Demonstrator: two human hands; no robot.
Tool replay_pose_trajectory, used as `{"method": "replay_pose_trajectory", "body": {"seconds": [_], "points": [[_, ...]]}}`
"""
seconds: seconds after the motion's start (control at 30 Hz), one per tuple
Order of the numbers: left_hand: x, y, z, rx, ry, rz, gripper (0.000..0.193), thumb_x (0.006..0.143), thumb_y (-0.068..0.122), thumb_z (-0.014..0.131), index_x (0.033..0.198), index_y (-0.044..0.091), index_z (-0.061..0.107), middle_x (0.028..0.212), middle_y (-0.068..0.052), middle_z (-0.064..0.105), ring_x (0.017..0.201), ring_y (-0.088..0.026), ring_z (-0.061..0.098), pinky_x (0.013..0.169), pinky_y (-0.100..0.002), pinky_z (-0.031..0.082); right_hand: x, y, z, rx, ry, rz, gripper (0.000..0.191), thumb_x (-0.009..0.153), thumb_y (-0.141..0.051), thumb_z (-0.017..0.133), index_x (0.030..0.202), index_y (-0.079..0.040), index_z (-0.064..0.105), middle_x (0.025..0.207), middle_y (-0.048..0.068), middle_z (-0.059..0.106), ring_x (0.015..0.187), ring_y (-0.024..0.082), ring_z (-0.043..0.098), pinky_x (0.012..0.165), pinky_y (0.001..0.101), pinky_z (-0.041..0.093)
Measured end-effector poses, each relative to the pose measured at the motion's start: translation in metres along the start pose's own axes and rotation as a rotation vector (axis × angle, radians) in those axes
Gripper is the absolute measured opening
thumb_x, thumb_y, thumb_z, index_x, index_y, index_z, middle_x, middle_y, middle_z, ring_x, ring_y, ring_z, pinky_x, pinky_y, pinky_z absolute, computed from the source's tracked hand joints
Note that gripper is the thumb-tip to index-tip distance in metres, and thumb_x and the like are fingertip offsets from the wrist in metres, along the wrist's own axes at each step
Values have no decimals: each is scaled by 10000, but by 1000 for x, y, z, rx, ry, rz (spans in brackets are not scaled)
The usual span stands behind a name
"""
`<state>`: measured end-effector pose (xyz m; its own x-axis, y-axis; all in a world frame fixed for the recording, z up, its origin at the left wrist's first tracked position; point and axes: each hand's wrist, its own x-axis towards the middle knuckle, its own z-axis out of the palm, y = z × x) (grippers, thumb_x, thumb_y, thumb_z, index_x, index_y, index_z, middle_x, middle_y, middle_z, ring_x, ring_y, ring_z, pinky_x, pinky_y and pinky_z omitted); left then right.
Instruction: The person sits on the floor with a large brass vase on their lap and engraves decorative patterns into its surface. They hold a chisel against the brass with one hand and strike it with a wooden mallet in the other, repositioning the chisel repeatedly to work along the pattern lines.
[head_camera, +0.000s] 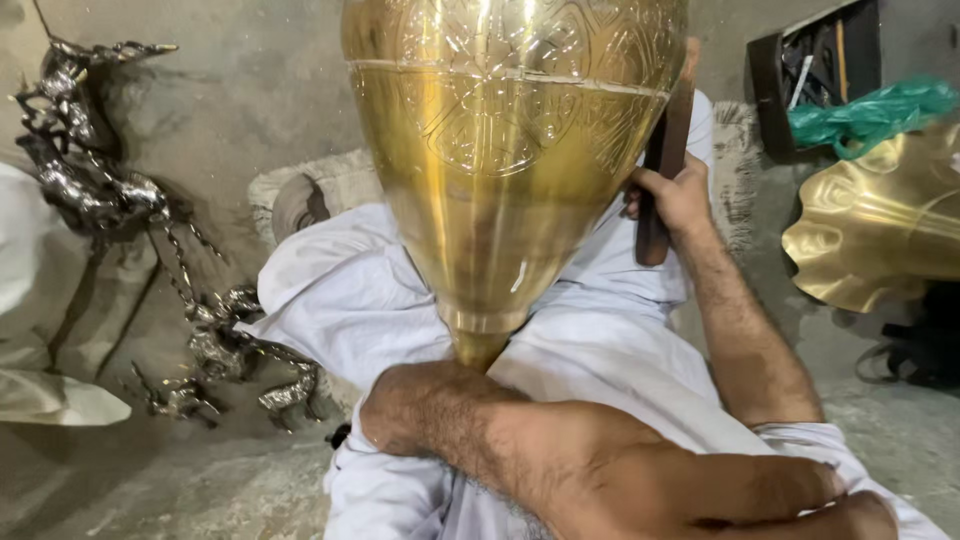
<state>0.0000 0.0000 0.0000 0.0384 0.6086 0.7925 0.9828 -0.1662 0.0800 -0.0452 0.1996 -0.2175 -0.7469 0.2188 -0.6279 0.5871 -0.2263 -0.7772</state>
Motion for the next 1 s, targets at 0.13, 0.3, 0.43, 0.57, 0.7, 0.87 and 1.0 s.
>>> {"method": "replay_pose_trajectory", "body": {"seconds": [0.13,0.3,0.43,0.57,0.7,0.87,1.0], "points": [[-14,2,25,-779,144,-362,374,991,-51,539,1342,-179,540,1366,-279,612,1210,-302,697,1043,-338,608,-10,-15,6,-6,-27,-36,160,936,-3,696,1052,65,608,776,113,669,566,167,623,480,322,544],[-114,-49,-25,-517,238,-863,406,821,173,783,1171,21,644,1121,-141,724,1000,-236,734,852,-343,644,-43,-16,2,-504,79,-77,580,863,-169,792,1300,50,479,883,172,704,601,235,670,555,392,579],[-170,-45,-62,-2,480,-1343,389,1074,-65,665,1419,-6,494,1211,-130,731,1023,-190,761,948,-293,627,-87,4,-2,-876,-5,-51,844,817,-400,806,1425,11,389,1024,283,712,831,402,739,761,485,582],[-216,-30,-74,-32,735,-1529,421,1098,-69,615,1467,-10,421,1272,-116,636,1068,-206,713,983,-323,622,-110,23,11,-1034,-109,-23,978,802,-390,804,1531,-26,262,1048,349,685,967,503,690,839,541,569],[-244,-28,-64,-98,847,-1638,404,1079,-29,590,1440,-6,411,1229,-98,626,1012,-203,715,938,-321,628,-107,24,13,-1209,-235,21,1065,841,-415,760,1569,14,113,1113,339,668,924,516,696,842,563,569],[-250,-47,-54,-116,878,-1646,353,1096,17,591,1427,-9,471,1153,-79,614,966,-160,666,892,-300,592,-102,-1,14,-1428,-399,61,1097,847,-476,746,1581,5,88,1079,269,698,908,464,710,817,544,574],[-247,-68,-51,-128,868,-1733,217,1164,155,539,1330,16,549,988,-45,582,841,-121,581,759,-269,520,-77,-35,-5,-1412,-387,55,746,889,-523,686,1462,-120,429,1087,164,715,919,316,741,765,459,611]]}}
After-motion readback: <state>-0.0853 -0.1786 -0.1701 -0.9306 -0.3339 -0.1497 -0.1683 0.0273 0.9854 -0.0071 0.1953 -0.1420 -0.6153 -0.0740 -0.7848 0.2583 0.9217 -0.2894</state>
